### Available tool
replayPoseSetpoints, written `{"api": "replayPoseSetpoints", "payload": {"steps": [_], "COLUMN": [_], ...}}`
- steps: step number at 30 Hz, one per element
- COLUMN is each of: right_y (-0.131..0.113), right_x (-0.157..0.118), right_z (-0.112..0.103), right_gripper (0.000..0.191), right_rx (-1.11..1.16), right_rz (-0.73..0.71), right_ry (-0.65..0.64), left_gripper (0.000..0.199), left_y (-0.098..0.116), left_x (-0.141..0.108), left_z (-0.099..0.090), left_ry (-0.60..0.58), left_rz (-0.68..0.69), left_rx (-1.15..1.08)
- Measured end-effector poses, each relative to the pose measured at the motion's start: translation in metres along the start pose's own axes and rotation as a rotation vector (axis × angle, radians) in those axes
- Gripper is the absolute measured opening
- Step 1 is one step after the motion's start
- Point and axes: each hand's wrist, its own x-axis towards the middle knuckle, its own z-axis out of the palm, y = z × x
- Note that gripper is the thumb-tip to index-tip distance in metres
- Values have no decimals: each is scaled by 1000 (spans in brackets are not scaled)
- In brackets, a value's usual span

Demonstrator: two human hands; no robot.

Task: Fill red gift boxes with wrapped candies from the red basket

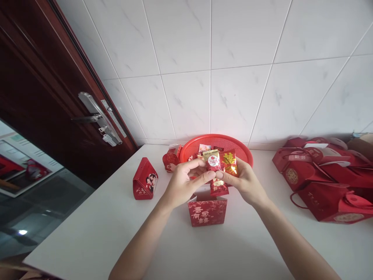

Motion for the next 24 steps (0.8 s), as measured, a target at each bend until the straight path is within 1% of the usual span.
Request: {"api": "replayPoseSetpoints", "payload": {"steps": [6,13,17,20,22,24], "right_y": [2,-3,-2,-2,-2,-4], "right_x": [0,-1,-1,1,3,4], "right_z": [-3,2,1,-6,-12,-17], "right_gripper": [40,49,44,40,39,39], "right_rx": [42,21,2,-16,-17,11], "right_rz": [13,1,4,21,23,14], "right_ry": [-67,-75,-71,-81,-56,6], "left_gripper": [25,20,23,26,28,29], "left_y": [-5,-4,-6,-6,-6,-6], "left_x": [3,4,4,5,6,7], "left_z": [-1,1,1,0,-1,-2], "left_ry": [28,108,119,178,227,254], "left_rz": [11,58,41,57,69,64], "left_rx": [-31,-18,11,26,18,22]}}
